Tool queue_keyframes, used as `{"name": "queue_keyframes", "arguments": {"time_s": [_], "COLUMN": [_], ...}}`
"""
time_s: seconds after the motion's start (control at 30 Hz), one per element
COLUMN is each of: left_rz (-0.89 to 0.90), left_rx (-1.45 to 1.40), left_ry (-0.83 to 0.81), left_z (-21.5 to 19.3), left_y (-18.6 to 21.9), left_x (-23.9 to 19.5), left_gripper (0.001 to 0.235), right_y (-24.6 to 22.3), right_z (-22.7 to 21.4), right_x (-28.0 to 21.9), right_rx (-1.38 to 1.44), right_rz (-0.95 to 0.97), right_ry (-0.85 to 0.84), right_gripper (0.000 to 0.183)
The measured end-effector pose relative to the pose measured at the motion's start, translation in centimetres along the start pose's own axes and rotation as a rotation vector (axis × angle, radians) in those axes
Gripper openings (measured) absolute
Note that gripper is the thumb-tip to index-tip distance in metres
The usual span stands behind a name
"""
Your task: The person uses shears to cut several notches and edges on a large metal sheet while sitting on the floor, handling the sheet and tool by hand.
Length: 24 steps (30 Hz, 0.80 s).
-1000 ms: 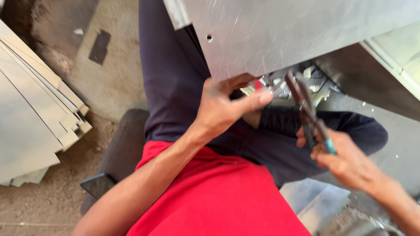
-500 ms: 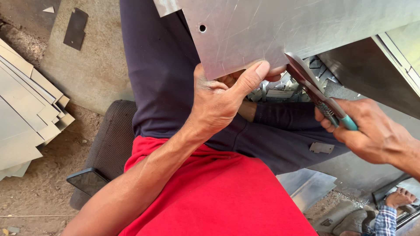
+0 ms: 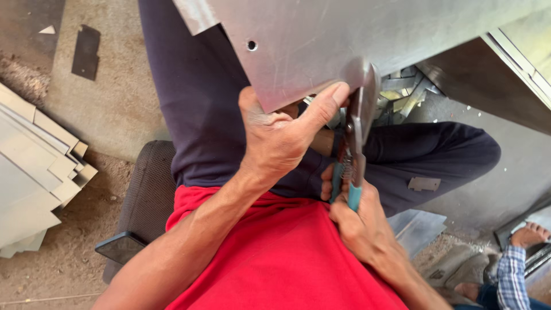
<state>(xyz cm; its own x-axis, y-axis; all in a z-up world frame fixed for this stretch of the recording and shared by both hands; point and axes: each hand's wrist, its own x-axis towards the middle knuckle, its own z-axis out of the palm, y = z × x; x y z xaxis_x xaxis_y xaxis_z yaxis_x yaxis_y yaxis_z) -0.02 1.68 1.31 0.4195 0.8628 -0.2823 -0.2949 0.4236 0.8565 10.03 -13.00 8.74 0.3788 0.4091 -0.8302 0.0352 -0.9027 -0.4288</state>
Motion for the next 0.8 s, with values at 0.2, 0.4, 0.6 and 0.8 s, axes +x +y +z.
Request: {"name": "queue_keyframes", "arguments": {"time_s": [0.2,0.4,0.6,0.8], "left_rz": [0.007,-0.039,-0.034,-0.069], "left_rx": [-0.133,-0.249,-0.245,-0.276], "left_ry": [-0.018,-0.021,-0.035,-0.041], "left_z": [-0.1,-1.3,-1.5,-1.5], "left_y": [0.2,-0.2,0.2,0.1], "left_x": [-0.1,-0.1,-0.3,-0.2], "left_gripper": [0.012,0.013,0.014,0.016], "right_y": [1.5,-2.8,-4.7,-5.8], "right_z": [0.7,-9.1,-11.2,-12.2], "right_x": [2.1,3.1,4.1,4.8], "right_rx": [-0.075,-0.600,-0.736,-1.002], "right_rz": [-0.146,-0.191,-0.301,-0.080], "right_ry": [0.090,-0.022,-0.311,-0.255], "right_gripper": [0.014,0.033,0.041,0.024]}}
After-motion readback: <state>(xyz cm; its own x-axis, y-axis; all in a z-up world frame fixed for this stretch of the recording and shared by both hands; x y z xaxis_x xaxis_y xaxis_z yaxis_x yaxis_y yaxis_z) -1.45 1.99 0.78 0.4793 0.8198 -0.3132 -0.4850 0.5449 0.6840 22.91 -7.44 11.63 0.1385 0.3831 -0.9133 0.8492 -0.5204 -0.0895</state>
